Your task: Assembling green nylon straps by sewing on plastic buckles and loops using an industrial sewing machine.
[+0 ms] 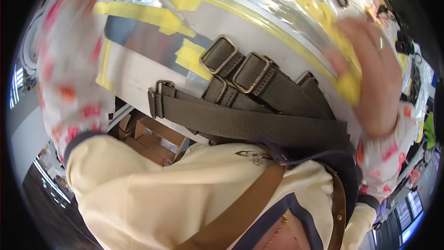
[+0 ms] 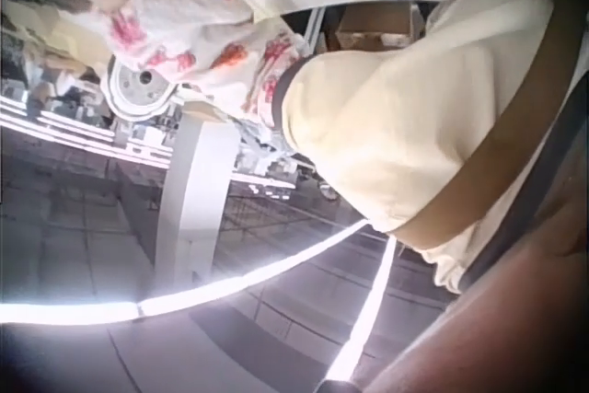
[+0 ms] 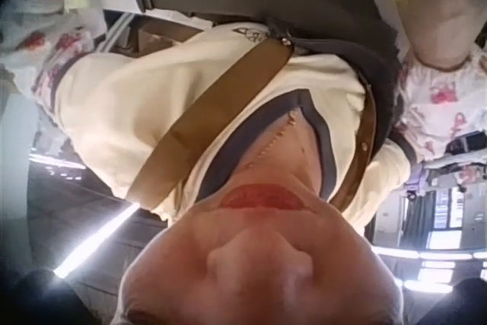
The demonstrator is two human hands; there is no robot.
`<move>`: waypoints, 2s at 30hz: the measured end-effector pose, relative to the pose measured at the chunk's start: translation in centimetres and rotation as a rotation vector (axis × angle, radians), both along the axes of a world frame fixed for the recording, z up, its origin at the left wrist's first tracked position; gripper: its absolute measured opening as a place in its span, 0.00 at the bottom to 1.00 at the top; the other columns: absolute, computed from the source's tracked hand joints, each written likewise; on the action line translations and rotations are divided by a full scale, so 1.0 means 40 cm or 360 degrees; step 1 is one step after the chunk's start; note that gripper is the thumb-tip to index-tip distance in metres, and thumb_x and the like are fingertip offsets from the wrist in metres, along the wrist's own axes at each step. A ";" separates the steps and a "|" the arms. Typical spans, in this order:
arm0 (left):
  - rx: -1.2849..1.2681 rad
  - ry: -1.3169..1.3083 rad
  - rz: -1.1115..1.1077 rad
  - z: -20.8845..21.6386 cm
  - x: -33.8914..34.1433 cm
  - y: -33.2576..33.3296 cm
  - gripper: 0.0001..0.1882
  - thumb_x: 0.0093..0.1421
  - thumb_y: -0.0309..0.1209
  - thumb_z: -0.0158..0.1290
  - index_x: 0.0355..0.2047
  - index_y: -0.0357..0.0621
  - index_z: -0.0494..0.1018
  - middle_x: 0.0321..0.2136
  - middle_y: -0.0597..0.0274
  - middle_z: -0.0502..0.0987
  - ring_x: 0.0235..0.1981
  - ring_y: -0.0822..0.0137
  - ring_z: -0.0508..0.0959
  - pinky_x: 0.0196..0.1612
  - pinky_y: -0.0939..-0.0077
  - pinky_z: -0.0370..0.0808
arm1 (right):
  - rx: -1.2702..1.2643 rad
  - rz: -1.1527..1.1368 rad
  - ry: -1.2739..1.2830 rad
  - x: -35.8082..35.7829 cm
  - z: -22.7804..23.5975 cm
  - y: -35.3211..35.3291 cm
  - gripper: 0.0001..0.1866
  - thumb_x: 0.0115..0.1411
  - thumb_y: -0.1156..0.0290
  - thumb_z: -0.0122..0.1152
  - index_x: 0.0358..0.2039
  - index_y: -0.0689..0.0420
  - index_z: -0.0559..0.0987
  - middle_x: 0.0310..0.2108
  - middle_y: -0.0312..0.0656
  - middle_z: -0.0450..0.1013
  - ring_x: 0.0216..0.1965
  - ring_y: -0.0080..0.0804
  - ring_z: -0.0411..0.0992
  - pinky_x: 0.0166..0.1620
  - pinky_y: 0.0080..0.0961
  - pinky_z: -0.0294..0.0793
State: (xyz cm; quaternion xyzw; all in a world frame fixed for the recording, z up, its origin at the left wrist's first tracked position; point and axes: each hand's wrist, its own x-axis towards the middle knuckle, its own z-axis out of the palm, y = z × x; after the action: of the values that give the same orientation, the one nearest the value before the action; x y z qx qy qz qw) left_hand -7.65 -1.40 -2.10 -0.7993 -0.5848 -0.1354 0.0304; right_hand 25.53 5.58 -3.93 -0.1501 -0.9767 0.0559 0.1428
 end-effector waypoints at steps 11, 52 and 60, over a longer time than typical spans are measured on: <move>-0.1246 -0.0402 -0.0119 0.013 0.229 -0.252 0.26 0.30 0.28 0.66 0.31 0.39 0.67 0.28 0.54 0.69 0.30 0.51 0.70 0.32 0.65 0.66 | -0.0850 0.0036 -0.0066 0.154 -0.001 -0.140 0.20 0.39 0.63 0.66 0.31 0.57 0.70 0.30 0.41 0.65 0.34 0.39 0.67 0.34 0.32 0.65; 0.0204 -0.1085 -0.0895 -0.133 0.486 0.185 0.12 0.43 0.20 0.57 0.31 0.41 0.76 0.32 0.57 0.78 0.25 0.60 0.77 0.26 0.73 0.74 | -0.2369 -0.0830 0.1186 0.240 -0.015 0.050 0.09 0.55 0.72 0.60 0.31 0.64 0.73 0.30 0.41 0.72 0.31 0.26 0.74 0.37 0.21 0.75; 0.0291 -0.0962 -0.0812 -0.126 0.498 0.171 0.10 0.43 0.17 0.57 0.29 0.39 0.75 0.31 0.56 0.78 0.25 0.61 0.78 0.25 0.75 0.73 | -0.2433 -0.0879 0.1502 0.207 -0.040 0.032 0.16 0.54 0.77 0.59 0.42 0.67 0.67 0.29 0.41 0.71 0.28 0.29 0.75 0.34 0.20 0.75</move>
State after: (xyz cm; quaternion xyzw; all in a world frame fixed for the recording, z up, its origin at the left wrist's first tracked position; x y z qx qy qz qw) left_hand 12.29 5.43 -7.15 -0.8369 -0.3356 -0.4191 -0.1065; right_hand 33.81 6.88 -5.51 -0.3913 -0.4460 0.7014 0.3950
